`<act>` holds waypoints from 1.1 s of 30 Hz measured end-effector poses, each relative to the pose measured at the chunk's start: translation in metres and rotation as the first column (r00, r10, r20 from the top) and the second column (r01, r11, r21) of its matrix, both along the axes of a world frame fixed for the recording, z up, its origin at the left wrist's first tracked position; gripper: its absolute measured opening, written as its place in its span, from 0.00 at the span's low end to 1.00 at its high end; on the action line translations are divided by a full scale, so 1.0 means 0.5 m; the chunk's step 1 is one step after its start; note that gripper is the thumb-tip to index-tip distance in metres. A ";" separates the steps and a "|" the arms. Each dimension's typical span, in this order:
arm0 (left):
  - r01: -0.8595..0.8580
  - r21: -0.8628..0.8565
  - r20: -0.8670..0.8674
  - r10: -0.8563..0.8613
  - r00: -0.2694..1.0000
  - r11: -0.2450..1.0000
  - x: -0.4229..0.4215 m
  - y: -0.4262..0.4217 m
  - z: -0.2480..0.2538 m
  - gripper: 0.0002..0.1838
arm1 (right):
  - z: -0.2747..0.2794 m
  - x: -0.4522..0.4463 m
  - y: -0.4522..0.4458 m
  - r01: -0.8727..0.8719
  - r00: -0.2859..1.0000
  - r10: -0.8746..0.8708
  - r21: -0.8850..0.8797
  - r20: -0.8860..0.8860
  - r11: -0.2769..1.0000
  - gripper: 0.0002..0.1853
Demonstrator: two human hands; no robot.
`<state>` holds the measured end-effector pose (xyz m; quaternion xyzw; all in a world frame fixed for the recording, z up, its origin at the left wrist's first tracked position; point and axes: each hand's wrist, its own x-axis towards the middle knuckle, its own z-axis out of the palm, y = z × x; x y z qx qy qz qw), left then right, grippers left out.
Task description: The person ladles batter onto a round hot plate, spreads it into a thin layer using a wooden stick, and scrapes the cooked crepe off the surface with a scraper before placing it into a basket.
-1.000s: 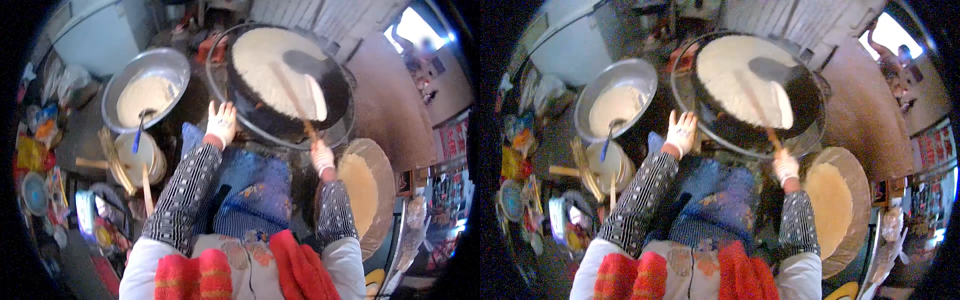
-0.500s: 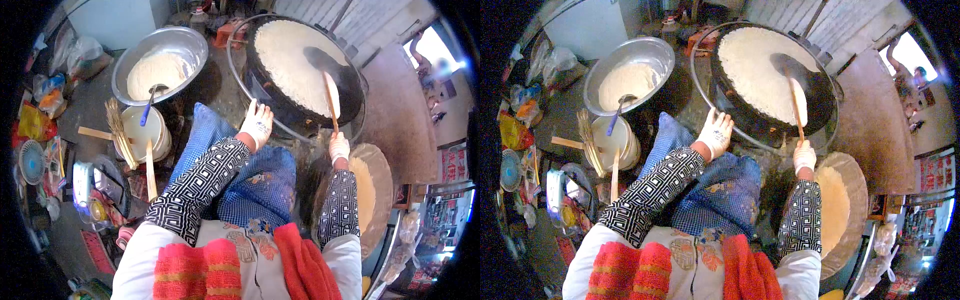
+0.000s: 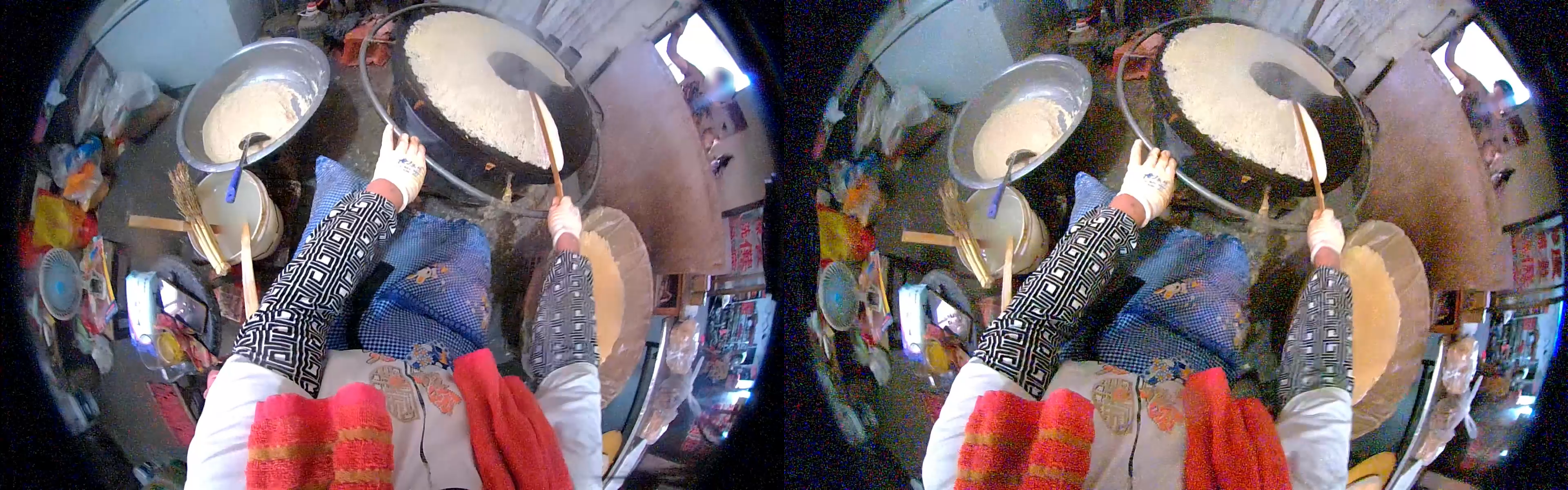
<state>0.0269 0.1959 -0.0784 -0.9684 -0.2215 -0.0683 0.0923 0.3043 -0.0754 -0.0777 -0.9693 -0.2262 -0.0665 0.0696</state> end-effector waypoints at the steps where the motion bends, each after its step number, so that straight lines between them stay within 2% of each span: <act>1: -0.007 -0.006 -0.001 0.007 1.000 1.000 -0.001 0.006 -0.002 0.23 | 0.022 -0.013 0.007 -0.035 0.999 0.035 0.007 0.022 0.999 0.18; 2: -0.010 -0.014 0.005 0.010 1.000 1.000 0.002 0.015 -0.005 0.23 | 0.039 -0.025 0.019 -0.066 0.996 0.066 0.011 0.052 0.998 0.18; 3: -0.034 -0.049 -0.007 0.033 0.999 0.998 0.005 0.018 -0.001 0.23 | 0.043 -0.028 0.034 -0.003 1.000 0.003 -0.027 -0.004 1.000 0.19; 4: -0.052 -0.056 -0.029 0.051 0.998 0.997 0.005 0.020 0.000 0.23 | 0.041 -0.031 0.021 -0.065 0.997 0.061 -0.107 -0.040 0.992 0.18; 7: -0.092 -0.045 -0.077 0.089 0.993 0.995 -0.001 0.031 0.014 0.24 | 0.023 -0.008 0.005 0.020 1.000 -0.018 -0.124 0.015 0.992 0.18; 10: -0.095 0.000 -0.050 0.095 0.994 0.996 0.004 0.061 -0.014 0.25 | 0.029 -0.011 0.022 -0.031 1.000 0.031 -0.099 -0.006 0.995 0.18; 12: -0.127 -0.019 -0.041 0.126 0.991 0.992 0.005 0.067 -0.015 0.25 | 0.042 -0.071 0.018 -0.166 0.986 0.167 -0.033 0.013 0.986 0.14; 14: -0.146 -0.063 -0.029 0.144 0.989 0.987 -0.003 0.072 -0.008 0.25 | 0.012 -0.093 0.013 -0.147 0.989 0.141 -0.176 -0.046 0.973 0.13; 16: -0.149 -0.064 0.002 0.150 0.989 0.987 -0.005 0.090 -0.011 0.24 | -0.024 -0.036 -0.021 -0.112 0.993 0.112 0.005 -0.048 0.994 0.14; 17: -0.155 -0.020 -0.008 0.155 0.988 0.988 -0.006 0.099 -0.001 0.25 | -0.007 -0.030 -0.017 -0.102 0.994 0.105 0.085 -0.031 0.991 0.15; 18: -0.166 0.015 -0.025 0.166 0.986 0.986 -0.011 0.099 0.004 0.26 | 0.014 -0.018 -0.010 -0.018 0.999 0.015 -0.084 -0.029 0.996 0.14; 20: -0.182 0.088 -0.038 0.186 0.982 0.979 -0.005 0.076 0.026 0.26 | 0.045 -0.042 0.007 -0.055 0.998 0.055 -0.072 0.005 0.996 0.15; 22: 0.022 -0.015 0.162 -0.020 0.987 1.000 0.019 0.010 0.053 0.18 | 0.070 -0.087 0.021 -0.079 0.997 0.079 -0.069 -0.016 0.994 0.16; 23: 0.165 -0.080 0.278 -0.137 0.951 0.983 0.030 -0.037 0.060 0.13 | 0.021 -0.061 0.013 -0.105 0.994 0.107 -0.113 0.018 0.988 0.16; 24: 0.243 -0.136 0.299 -0.194 0.934 0.960 0.059 -0.082 0.041 0.15 | 0.008 -0.055 0.001 -0.087 0.996 0.088 -0.065 0.020 0.994 0.16; 25: 0.274 -0.124 0.212 -0.244 0.946 0.954 0.064 -0.137 0.058 0.15 | -0.010 -0.026 -0.007 -0.041 0.999 0.042 -0.062 0.007 0.997 0.16; 27: 0.317 -0.050 0.116 -0.310 0.944 0.947 0.076 -0.200 0.046 0.24 | 0.000 -0.015 0.018 0.010 1.000 -0.010 -0.011 0.013 1.000 0.17; 28: 0.297 -0.138 -0.083 -0.310 0.947 0.945 0.084 -0.212 0.040 0.26 | 0.017 -0.034 0.032 -0.020 1.000 0.020 -0.016 0.003 1.000 0.17; 30: 0.302 -0.012 -0.113 -0.302 0.947 0.953 0.077 -0.210 0.021 0.26 | 0.045 -0.065 0.050 -0.071 0.997 0.071 -0.028 -0.017 0.997 0.17; 31: 0.302 0.019 -0.120 -0.298 0.947 0.953 0.074 -0.207 0.015 0.25 | 0.051 -0.088 0.055 -0.112 0.994 0.112 -0.092 -0.006 0.989 0.18; 32: 0.305 0.048 -0.132 -0.297 0.946 0.951 0.066 -0.206 0.016 0.25 | 0.014 -0.072 0.042 -0.128 0.992 0.124 -0.142 -0.033 0.982 0.18; 33: 0.314 0.087 -0.101 -0.306 0.947 0.945 0.059 -0.201 0.010 0.26 | 0.005 -0.057 0.022 -0.057 0.997 0.051 -0.106 -0.051 0.993 0.18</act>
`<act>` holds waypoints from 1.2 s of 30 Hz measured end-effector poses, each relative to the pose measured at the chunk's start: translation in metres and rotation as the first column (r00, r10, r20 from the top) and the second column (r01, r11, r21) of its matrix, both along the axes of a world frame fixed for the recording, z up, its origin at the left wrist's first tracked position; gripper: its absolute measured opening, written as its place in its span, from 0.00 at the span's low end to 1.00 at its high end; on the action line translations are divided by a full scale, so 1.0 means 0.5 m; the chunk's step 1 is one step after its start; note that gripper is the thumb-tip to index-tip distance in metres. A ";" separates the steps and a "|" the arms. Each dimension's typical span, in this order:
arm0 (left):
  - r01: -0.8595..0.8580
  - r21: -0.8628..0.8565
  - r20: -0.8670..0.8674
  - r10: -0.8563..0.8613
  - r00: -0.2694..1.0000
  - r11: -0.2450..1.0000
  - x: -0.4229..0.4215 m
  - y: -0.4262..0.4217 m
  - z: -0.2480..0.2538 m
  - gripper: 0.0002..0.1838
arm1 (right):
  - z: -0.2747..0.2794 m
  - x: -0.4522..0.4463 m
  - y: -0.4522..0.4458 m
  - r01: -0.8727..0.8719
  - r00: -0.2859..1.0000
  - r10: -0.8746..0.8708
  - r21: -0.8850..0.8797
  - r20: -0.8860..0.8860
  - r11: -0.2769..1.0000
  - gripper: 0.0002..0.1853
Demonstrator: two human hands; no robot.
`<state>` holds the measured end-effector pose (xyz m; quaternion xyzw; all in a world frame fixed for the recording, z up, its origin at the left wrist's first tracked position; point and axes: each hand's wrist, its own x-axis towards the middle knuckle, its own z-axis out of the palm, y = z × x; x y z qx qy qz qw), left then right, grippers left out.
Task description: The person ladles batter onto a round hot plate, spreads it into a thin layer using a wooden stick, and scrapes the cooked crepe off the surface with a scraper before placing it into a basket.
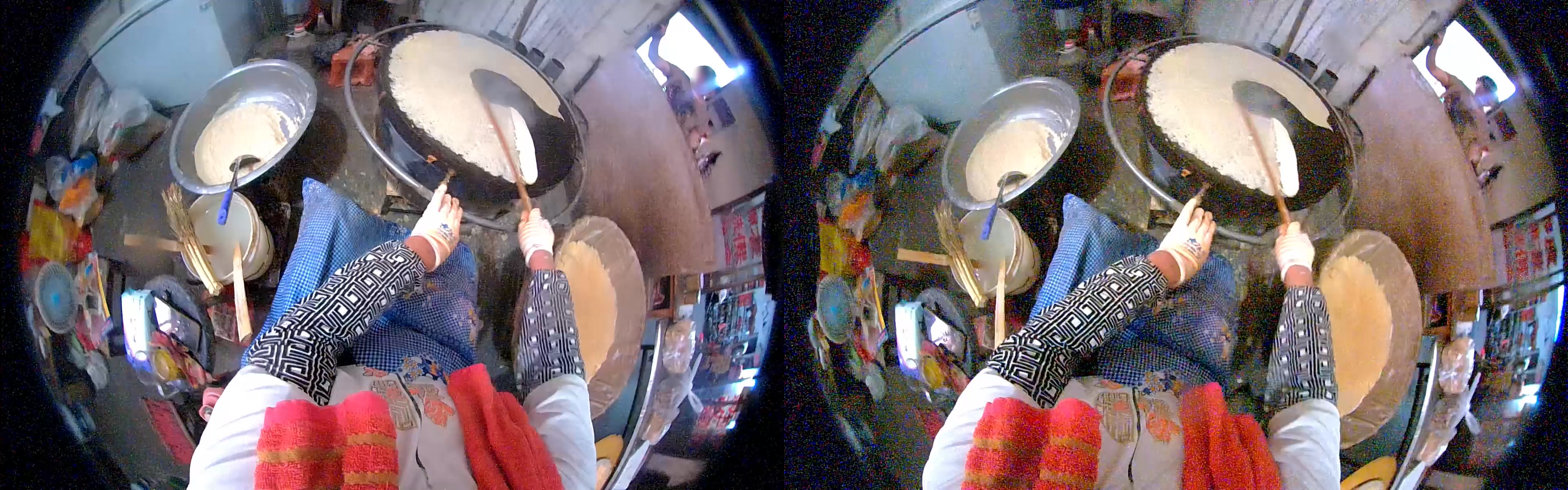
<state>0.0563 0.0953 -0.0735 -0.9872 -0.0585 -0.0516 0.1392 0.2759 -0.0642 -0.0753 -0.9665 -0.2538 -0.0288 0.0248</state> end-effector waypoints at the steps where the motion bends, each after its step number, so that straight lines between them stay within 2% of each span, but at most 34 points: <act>1: 0.013 0.028 -0.003 -0.013 1.000 1.000 -0.005 0.006 -0.003 0.26 | -0.003 0.022 -0.007 0.075 0.997 -0.074 0.048 -0.013 0.996 0.18; 2: 0.005 0.029 -0.017 -0.005 1.000 1.000 -0.007 0.011 -0.002 0.26 | 0.011 0.022 -0.005 0.123 0.992 -0.124 0.028 0.038 0.992 0.18; 5: -0.019 -0.002 0.013 0.019 1.000 1.000 -0.007 0.022 -0.007 0.25 | 0.020 0.034 -0.004 0.008 0.996 -0.015 0.078 0.091 0.997 0.16; 6: -0.029 -0.013 0.016 0.029 0.999 0.999 -0.006 0.024 -0.009 0.25 | 0.006 0.025 0.000 -0.044 0.999 0.043 0.224 0.010 0.974 0.15; 8: -0.044 -0.021 0.078 0.045 0.996 0.999 -0.005 0.031 -0.031 0.24 | 0.020 -0.031 -0.014 -0.175 0.980 0.166 0.079 0.111 0.981 0.14; 9: -0.040 -0.043 0.106 0.044 0.993 0.998 -0.017 0.032 -0.012 0.24 | -0.007 -0.023 -0.023 -0.089 0.994 0.088 0.017 0.060 0.996 0.15; 10: -0.050 -0.105 0.126 0.063 0.990 0.993 -0.018 0.037 -0.003 0.24 | -0.030 -0.005 -0.043 -0.021 0.997 0.017 0.042 0.076 0.999 0.15; 11: -0.015 -0.065 0.192 0.027 0.981 0.998 -0.019 0.057 -0.027 0.24 | -0.034 0.022 -0.053 0.057 0.993 -0.066 0.083 0.101 0.995 0.16; 13: 0.008 -0.092 0.222 0.013 0.975 0.996 -0.030 0.091 -0.044 0.28 | -0.022 0.038 -0.048 0.088 0.996 -0.092 0.171 0.012 0.981 0.17; 15: -0.048 -0.099 0.061 0.054 0.997 0.994 -0.045 0.108 -0.009 0.26 | 0.035 -0.009 -0.012 0.046 0.999 -0.043 0.161 -0.024 0.986 0.18; 17: -0.088 -0.127 0.007 0.090 0.996 0.988 -0.056 0.122 -0.003 0.27 | 0.054 -0.050 -0.007 -0.053 0.999 0.052 0.111 0.014 0.992 0.17; 20: -0.122 -0.072 -0.099 0.115 0.988 0.990 -0.063 0.131 0.003 0.31 | 0.051 -0.019 -0.032 0.118 0.993 -0.114 0.122 -0.041 0.986 0.17; 24: -0.165 -0.069 -0.126 0.155 0.980 0.984 -0.067 0.141 0.016 0.35 | 0.064 -0.040 -0.004 0.053 0.998 -0.045 0.174 -0.048 0.983 0.17; 25: -0.175 -0.070 -0.094 0.168 0.981 0.982 -0.062 0.149 0.013 0.34 | 0.060 -0.050 -0.002 -0.048 0.998 0.051 0.108 -0.025 0.993 0.16; 27: -0.192 -0.079 -0.050 0.189 0.981 0.978 -0.065 0.151 -0.002 0.33 | 0.020 -0.034 -0.017 -0.061 0.998 0.062 0.040 -0.003 0.997 0.16; 29: -0.203 -0.115 -0.015 0.202 0.979 0.973 -0.062 0.168 -0.017 0.32 | 0.014 0.002 -0.042 0.088 0.995 -0.092 0.095 0.043 0.992 0.15; 32: -0.179 -0.106 0.089 0.188 0.978 0.978 -0.069 0.177 -0.013 0.31 | -0.005 0.015 -0.046 -0.030 0.992 0.010 0.158 0.126 0.987 0.15; 33: -0.196 -0.118 0.069 0.205 0.976 0.973 -0.068 0.178 -0.005 0.31 | 0.011 0.002 -0.039 -0.082 0.989 0.059 0.174 0.136 0.981 0.15; 35: -0.283 -0.149 -0.069 0.275 0.959 0.948 -0.067 0.174 0.015 0.29 | 0.028 -0.046 -0.030 -0.161 0.983 0.154 0.066 0.098 0.985 0.15; 36: -0.293 -0.146 -0.055 0.288 0.956 0.945 -0.063 0.180 0.011 0.29 | 0.015 -0.042 -0.032 -0.145 0.989 0.146 -0.026 0.020 0.989 0.16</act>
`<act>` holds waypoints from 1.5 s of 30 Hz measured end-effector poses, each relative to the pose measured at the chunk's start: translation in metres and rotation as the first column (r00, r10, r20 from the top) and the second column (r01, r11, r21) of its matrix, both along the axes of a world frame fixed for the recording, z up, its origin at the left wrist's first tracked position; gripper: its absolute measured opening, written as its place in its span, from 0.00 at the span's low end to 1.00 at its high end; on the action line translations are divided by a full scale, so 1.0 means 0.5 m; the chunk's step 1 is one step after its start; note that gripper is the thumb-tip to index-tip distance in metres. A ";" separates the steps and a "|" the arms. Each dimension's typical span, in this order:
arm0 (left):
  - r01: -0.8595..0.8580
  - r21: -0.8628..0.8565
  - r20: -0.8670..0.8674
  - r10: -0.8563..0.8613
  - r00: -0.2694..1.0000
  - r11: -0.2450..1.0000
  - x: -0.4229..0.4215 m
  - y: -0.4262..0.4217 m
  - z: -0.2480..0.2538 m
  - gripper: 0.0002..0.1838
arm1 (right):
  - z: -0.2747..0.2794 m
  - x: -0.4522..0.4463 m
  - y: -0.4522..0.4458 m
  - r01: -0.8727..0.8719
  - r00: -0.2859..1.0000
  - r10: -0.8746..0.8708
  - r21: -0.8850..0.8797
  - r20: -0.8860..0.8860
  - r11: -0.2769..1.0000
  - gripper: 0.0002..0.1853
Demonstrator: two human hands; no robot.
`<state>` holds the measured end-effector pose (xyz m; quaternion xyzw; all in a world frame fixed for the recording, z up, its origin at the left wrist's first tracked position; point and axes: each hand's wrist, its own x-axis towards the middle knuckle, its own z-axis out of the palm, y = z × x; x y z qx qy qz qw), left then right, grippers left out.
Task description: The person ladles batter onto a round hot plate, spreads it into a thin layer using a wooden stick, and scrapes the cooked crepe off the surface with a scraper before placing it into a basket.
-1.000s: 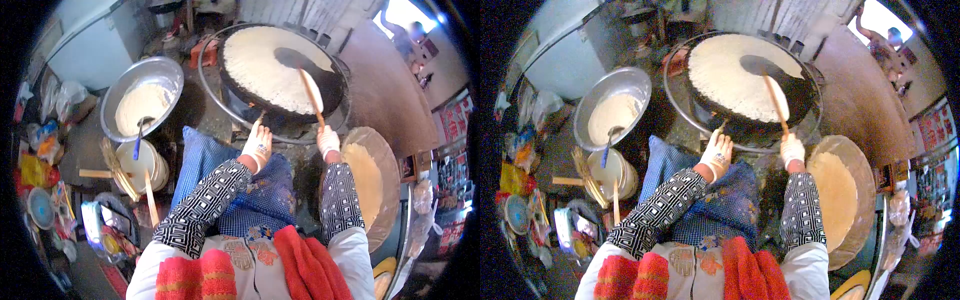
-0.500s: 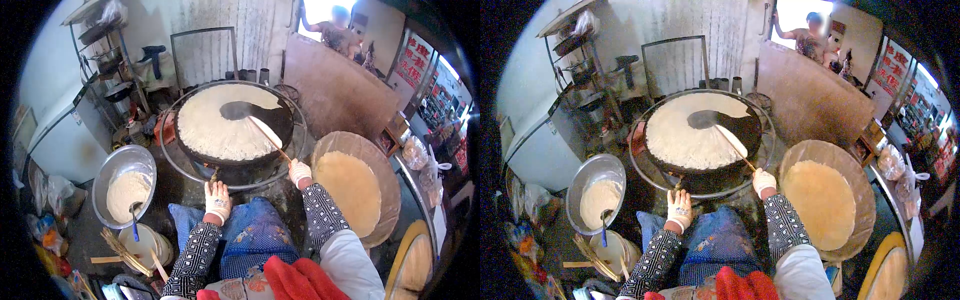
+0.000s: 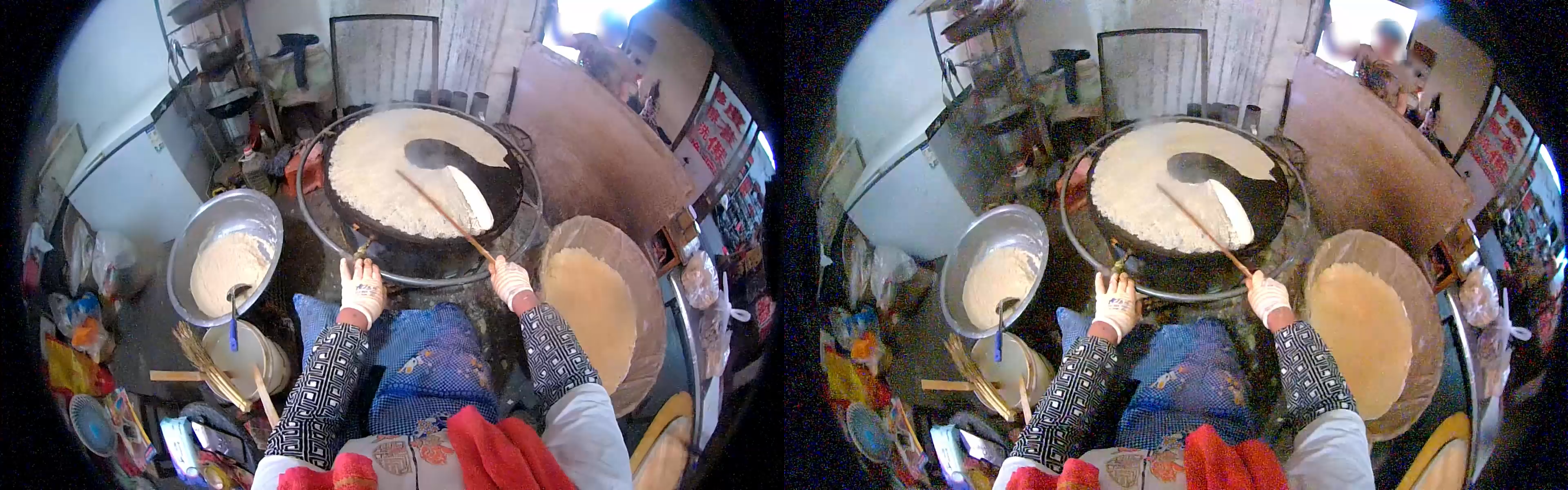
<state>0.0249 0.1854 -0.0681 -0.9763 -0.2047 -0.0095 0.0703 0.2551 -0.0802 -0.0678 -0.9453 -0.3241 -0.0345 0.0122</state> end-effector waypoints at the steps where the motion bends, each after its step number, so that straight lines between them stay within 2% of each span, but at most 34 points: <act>1: -0.008 0.009 0.004 0.008 1.000 1.000 -0.004 0.005 -0.006 0.29 | -0.014 0.013 -0.013 0.063 0.998 -0.064 0.030 0.022 0.998 0.16; 3: -0.015 -0.014 0.020 0.015 1.000 1.000 -0.006 0.016 -0.005 0.29 | -0.027 0.067 -0.040 0.184 0.979 -0.193 0.115 0.070 0.976 0.17; 4: -0.012 -0.022 0.031 0.013 0.999 1.000 -0.011 0.022 -0.007 0.29 | -0.039 0.089 -0.039 0.197 0.973 -0.207 0.099 0.101 0.975 0.16; 5: -0.005 -0.027 0.046 0.007 0.999 1.000 -0.011 0.028 -0.004 0.29 | -0.001 0.076 -0.030 0.184 0.983 -0.186 0.143 -0.003 0.972 0.16; 7: -0.033 -0.040 0.071 0.036 0.997 0.999 -0.006 0.040 -0.001 0.29 | 0.005 0.057 -0.010 0.165 0.984 -0.172 0.120 0.048 0.979 0.16; 8: -0.051 -0.043 0.079 0.054 0.995 0.998 -0.001 0.050 -0.005 0.31 | 0.020 0.043 -0.010 0.150 0.988 -0.143 0.132 -0.059 0.980 0.16; 9: -0.073 -0.052 0.081 0.077 0.994 0.996 -0.005 0.054 -0.014 0.32 | -0.014 0.066 -0.022 0.111 0.992 -0.106 0.081 -0.067 0.991 0.17; 11: -0.097 0.013 0.054 0.096 0.994 0.995 -0.005 0.073 -0.032 0.33 | -0.031 0.089 -0.032 0.222 0.975 -0.221 0.112 -0.018 0.969 0.18; 12: -0.102 0.019 0.038 0.102 0.994 0.995 -0.002 0.082 -0.031 0.33 | -0.035 0.105 -0.034 0.225 0.974 -0.223 0.167 -0.030 0.960 0.17; 14: -0.135 0.042 -0.028 0.136 0.990 0.990 -0.012 0.075 -0.007 0.34 | -0.054 0.101 -0.029 0.119 0.992 -0.123 0.239 0.002 0.964 0.17; 15: -0.155 0.059 -0.067 0.159 0.985 0.986 -0.008 0.055 0.029 0.35 | -0.028 0.085 -0.016 0.066 0.997 -0.078 0.280 0.029 0.958 0.17; 16: -0.142 -0.010 -0.003 0.142 0.990 0.990 -0.003 0.030 0.048 0.35 | -0.009 0.058 0.001 0.092 0.994 -0.101 0.213 0.032 0.973 0.16; 17: -0.055 0.007 0.058 0.055 0.997 0.998 0.003 0.008 0.045 0.33 | -0.006 0.036 0.011 0.013 0.998 -0.023 0.149 0.061 0.989 0.16; 19: 0.119 -0.142 0.127 -0.101 0.987 0.983 0.012 -0.069 0.051 0.32 | -0.032 0.053 0.005 0.119 0.993 -0.119 0.137 -0.010 0.983 0.15; 21: 0.154 -0.101 0.106 -0.144 0.984 0.983 0.020 -0.125 0.000 0.34 | -0.041 0.088 -0.008 0.203 0.976 -0.216 0.209 0.040 0.957 0.17; 22: 0.145 -0.059 0.107 -0.138 0.985 0.988 0.015 -0.129 -0.023 0.35 | -0.036 0.102 -0.008 0.223 0.974 -0.227 0.200 -0.002 0.954 0.17; 25: 0.172 0.052 0.138 -0.177 0.974 0.984 0.005 -0.110 -0.046 0.37 | -0.010 0.053 0.005 0.122 0.993 -0.120 0.177 -0.025 0.977 0.15; 27: 0.165 0.105 0.148 -0.180 0.973 0.981 0.003 -0.093 -0.064 0.36 | 0.000 -0.002 0.003 0.004 0.999 -0.001 0.050 -0.048 0.999 0.18; 28: 0.158 0.116 0.126 -0.172 0.977 0.981 0.003 -0.089 -0.068 0.36 | -0.011 0.005 -0.007 0.072 0.996 -0.070 0.051 -0.053 0.996 0.18; 29: 0.123 0.019 0.019 -0.123 0.992 0.992 -0.006 -0.099 -0.021 0.29 | -0.028 0.015 -0.017 0.147 0.988 -0.143 0.061 -0.061 0.987 0.18; 31: 0.124 -0.009 0.040 -0.124 0.991 0.992 -0.005 -0.085 -0.031 0.29 | -0.020 0.061 -0.032 0.247 0.969 -0.245 0.151 -0.031 0.957 0.17; 32: 0.135 -0.010 0.057 -0.134 0.989 0.991 -0.007 -0.076 -0.035 0.30 | -0.004 0.068 -0.027 0.221 0.975 -0.210 0.169 -0.076 0.961 0.17; 35: 0.125 -0.024 0.085 -0.122 0.989 0.992 -0.009 -0.066 -0.034 0.34 | 0.065 0.001 0.009 0.154 0.987 -0.147 0.129 -0.065 0.980 0.18; 36: 0.128 -0.011 0.112 -0.126 0.986 0.992 -0.010 -0.060 -0.043 0.34 | 0.033 0.021 0.005 0.064 0.995 -0.057 0.077 -0.085 0.995 0.18; 37: 0.127 0.061 0.142 -0.135 0.981 0.990 -0.009 -0.049 -0.071 0.39 | 0.001 0.039 0.003 0.079 0.995 -0.076 0.046 -0.067 0.996 0.18; 39: 0.119 0.056 0.114 -0.125 0.986 0.991 -0.013 -0.045 -0.059 0.40 | 0.011 0.058 -0.010 0.223 0.975 -0.221 0.111 -0.028 0.969 0.18; 40: 0.124 0.045 0.159 -0.129 0.979 0.991 -0.015 -0.043 -0.061 0.38 | 0.007 0.077 -0.011 0.248 0.968 -0.245 0.099 -0.047 0.964 0.18; 43: 0.112 0.041 0.169 -0.117 0.979 0.993 -0.017 -0.035 -0.058 0.36 | 0.039 0.058 0.016 0.221 0.974 -0.214 0.109 -0.071 0.969 0.19; 45: 0.090 0.031 0.157 -0.094 0.983 0.995 -0.013 -0.034 -0.046 0.35 | 0.035 0.041 0.012 0.112 0.990 -0.108 0.048 -0.087 0.993 0.19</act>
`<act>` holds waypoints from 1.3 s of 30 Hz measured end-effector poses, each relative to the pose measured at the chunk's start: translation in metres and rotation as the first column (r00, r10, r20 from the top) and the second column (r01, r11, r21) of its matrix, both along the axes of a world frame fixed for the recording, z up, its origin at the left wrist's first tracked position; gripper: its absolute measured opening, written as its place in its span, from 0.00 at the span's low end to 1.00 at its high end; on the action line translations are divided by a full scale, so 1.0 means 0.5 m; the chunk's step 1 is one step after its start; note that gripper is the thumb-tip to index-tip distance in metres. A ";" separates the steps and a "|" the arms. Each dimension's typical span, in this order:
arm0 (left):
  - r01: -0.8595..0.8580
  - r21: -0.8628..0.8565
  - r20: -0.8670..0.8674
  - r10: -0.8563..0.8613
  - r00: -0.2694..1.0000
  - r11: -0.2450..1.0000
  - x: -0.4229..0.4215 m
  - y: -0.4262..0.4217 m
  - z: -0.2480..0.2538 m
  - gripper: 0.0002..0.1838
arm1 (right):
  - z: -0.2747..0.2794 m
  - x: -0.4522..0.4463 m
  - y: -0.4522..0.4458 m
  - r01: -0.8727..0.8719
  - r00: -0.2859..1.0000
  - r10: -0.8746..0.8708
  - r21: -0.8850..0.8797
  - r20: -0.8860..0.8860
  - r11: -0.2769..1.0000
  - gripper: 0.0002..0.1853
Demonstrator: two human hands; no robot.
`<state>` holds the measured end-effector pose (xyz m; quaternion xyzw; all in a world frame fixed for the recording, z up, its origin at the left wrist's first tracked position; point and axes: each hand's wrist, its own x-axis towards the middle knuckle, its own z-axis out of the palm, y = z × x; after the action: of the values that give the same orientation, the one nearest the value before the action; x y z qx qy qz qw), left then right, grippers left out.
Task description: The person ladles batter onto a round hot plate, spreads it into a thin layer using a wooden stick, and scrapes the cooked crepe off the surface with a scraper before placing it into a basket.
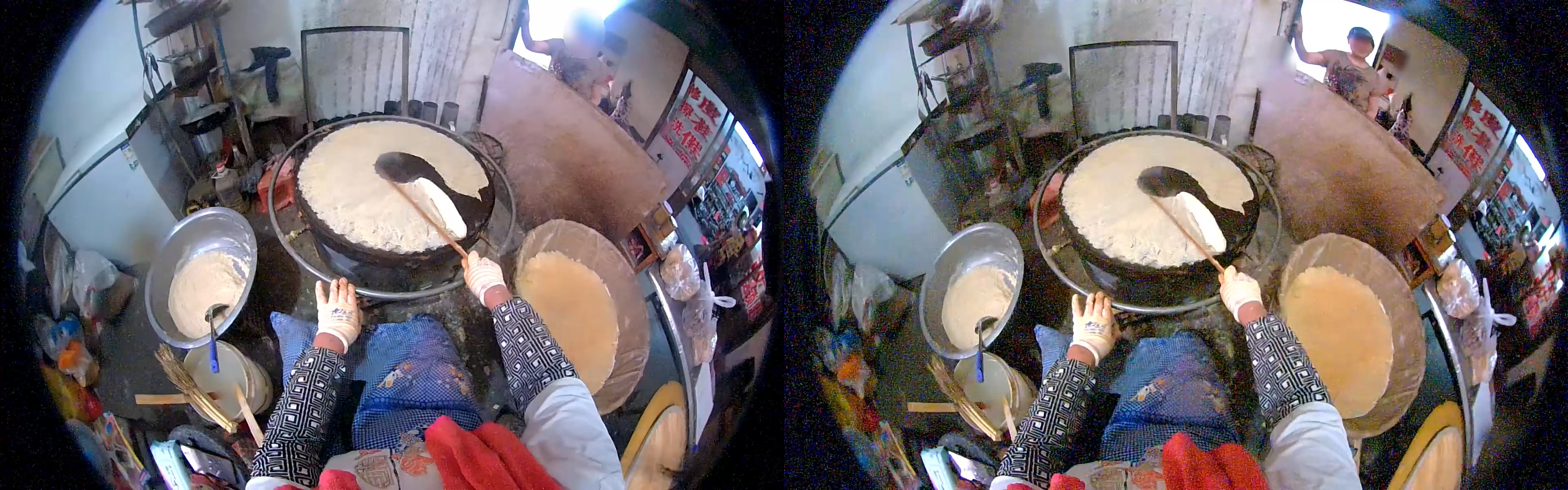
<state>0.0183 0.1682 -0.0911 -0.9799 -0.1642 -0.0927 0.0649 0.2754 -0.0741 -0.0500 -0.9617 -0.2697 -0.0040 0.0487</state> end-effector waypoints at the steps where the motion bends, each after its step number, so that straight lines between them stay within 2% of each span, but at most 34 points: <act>1: -0.011 -0.002 0.003 0.011 1.000 1.000 0.000 0.002 -0.005 0.35 | -0.008 0.004 -0.009 0.032 0.998 -0.031 0.017 -0.046 0.999 0.19; 4: -0.029 0.005 0.010 0.029 1.000 1.000 -0.004 0.007 -0.009 0.35 | -0.013 0.045 -0.028 0.187 0.982 -0.187 0.061 -0.008 0.980 0.17; 5: -0.034 -0.042 0.023 0.035 0.999 0.999 -0.015 0.003 0.013 0.35 | -0.009 0.045 -0.032 0.104 0.993 -0.111 0.135 0.044 0.985 0.16; 6: 0.000 -0.088 0.049 0.004 0.999 0.996 -0.020 -0.005 0.047 0.35 | 0.042 0.007 -0.030 0.077 0.997 -0.077 0.079 -0.012 0.994 0.15; 7: -0.018 -0.235 -0.055 0.005 0.998 0.972 -0.008 0.003 0.089 0.34 | -0.035 0.043 -0.044 -0.249 0.935 0.277 -0.148 0.220 0.957 0.14; 8: -0.049 -0.294 -0.076 0.027 0.997 0.955 -0.015 -0.014 0.139 0.35 | -0.035 0.017 -0.046 -0.213 0.940 0.240 -0.132 0.244 0.968 0.14; 9: -0.018 -0.163 0.011 0.020 1.000 0.986 -0.005 0.018 0.054 0.35 | -0.040 0.009 -0.039 -0.153 0.985 0.152 0.005 0.085 0.988 0.15; 10: -0.060 -0.039 0.066 0.063 0.996 0.997 -0.017 0.048 -0.024 0.36 | -0.047 0.000 -0.036 -0.202 0.958 0.228 0.156 -0.174 0.967 0.16; 11: -0.055 -0.069 0.060 0.059 0.996 0.996 -0.013 0.042 -0.013 0.36 | -0.031 -0.013 -0.060 -0.130 0.990 0.137 0.159 -0.031 0.979 0.17; 13: -0.079 -0.086 0.010 0.080 0.997 0.993 -0.031 0.069 0.007 0.35 | -0.026 -0.011 -0.056 0.015 0.998 -0.025 0.183 0.050 0.983 0.17; 14: -0.105 -0.087 -0.016 0.104 0.994 0.991 -0.035 0.077 0.017 0.34 | -0.026 0.010 -0.048 0.108 0.993 -0.114 0.179 0.023 0.978 0.17; 16: -0.178 -0.081 -0.018 0.177 0.984 0.981 -0.018 0.099 0.005 0.33 | 0.002 0.002 -0.028 0.048 0.998 -0.053 0.158 0.025 0.986 0.17; 18: -0.133 -0.218 -0.043 0.127 0.991 0.967 -0.007 0.057 0.091 0.32 | 0.043 -0.055 -0.005 -0.038 0.999 0.038 0.128 0.002 0.991 0.17; 20: -0.065 -0.272 -0.090 0.042 0.995 0.960 0.013 -0.014 0.122 0.31 | -0.006 -0.036 0.000 -0.088 0.996 0.088 0.020 0.006 0.996 0.16; 21: -0.003 -0.265 -0.064 -0.015 0.998 0.964 0.016 -0.047 0.105 0.32 | -0.035 -0.024 -0.007 0.042 0.988 -0.048 0.047 0.148 0.998 0.15; 22: 0.057 -0.255 -0.041 -0.070 0.997 0.965 0.023 -0.066 0.077 0.34 | -0.007 -0.019 -0.011 0.126 0.992 -0.129 0.134 0.014 0.983 0.17; 23: 0.049 -0.191 -0.021 -0.054 0.998 0.980 0.025 -0.075 0.052 0.35 | -0.038 0.014 -0.011 0.102 0.991 -0.113 0.133 0.075 0.986 0.17; 25: 0.025 -0.090 -0.027 -0.028 0.999 0.996 0.022 -0.071 0.025 0.39 | 0.009 -0.007 0.014 0.088 0.994 -0.095 0.151 0.043 0.985 0.17; 27: 0.031 -0.053 -0.068 -0.035 0.997 0.998 0.012 -0.052 0.034 0.36 | 0.016 -0.028 0.031 0.056 0.998 -0.055 0.120 -0.009 0.991 0.17; 29: 0.028 -0.052 -0.034 -0.029 0.999 0.998 0.012 -0.041 0.023 0.32 | -0.006 -0.035 0.026 -0.027 0.999 0.029 0.055 -0.029 0.998 0.17; 31: 0.017 -0.016 -0.016 -0.017 1.000 1.000 0.009 -0.031 0.030 0.32 | -0.033 0.009 0.005 0.146 0.989 -0.143 0.094 -0.036 0.985 0.17; 34: 0.005 0.012 -0.025 -0.004 1.000 1.000 0.000 -0.014 0.036 0.30 | -0.046 0.042 0.014 0.043 0.990 -0.056 0.106 0.128 0.993 0.17; 36: -0.002 0.054 0.036 0.000 0.999 0.999 0.005 0.005 0.009 0.34 | -0.036 -0.005 0.021 -0.064 0.990 0.050 0.106 0.129 0.992 0.17; 37: -0.023 0.041 0.035 0.022 0.999 0.999 0.008 0.011 -0.002 0.33 | -0.020 -0.031 0.022 -0.117 0.985 0.103 0.101 0.135 0.988 0.16; 38: -0.041 0.045 0.052 0.039 0.998 0.998 0.013 0.016 -0.004 0.32 | -0.008 -0.054 0.030 -0.107 0.994 0.107 0.011 0.037 0.994 0.15; 39: -0.057 0.048 0.064 0.054 0.996 0.997 0.013 0.022 -0.007 0.32 | -0.017 -0.051 0.028 -0.071 0.997 0.070 0.040 0.031 0.997 0.15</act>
<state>0.0250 0.1795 -0.0946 -0.9697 -0.1909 -0.1256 0.0868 0.2499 -0.0603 -0.0583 -0.9502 -0.3040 -0.0217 0.0644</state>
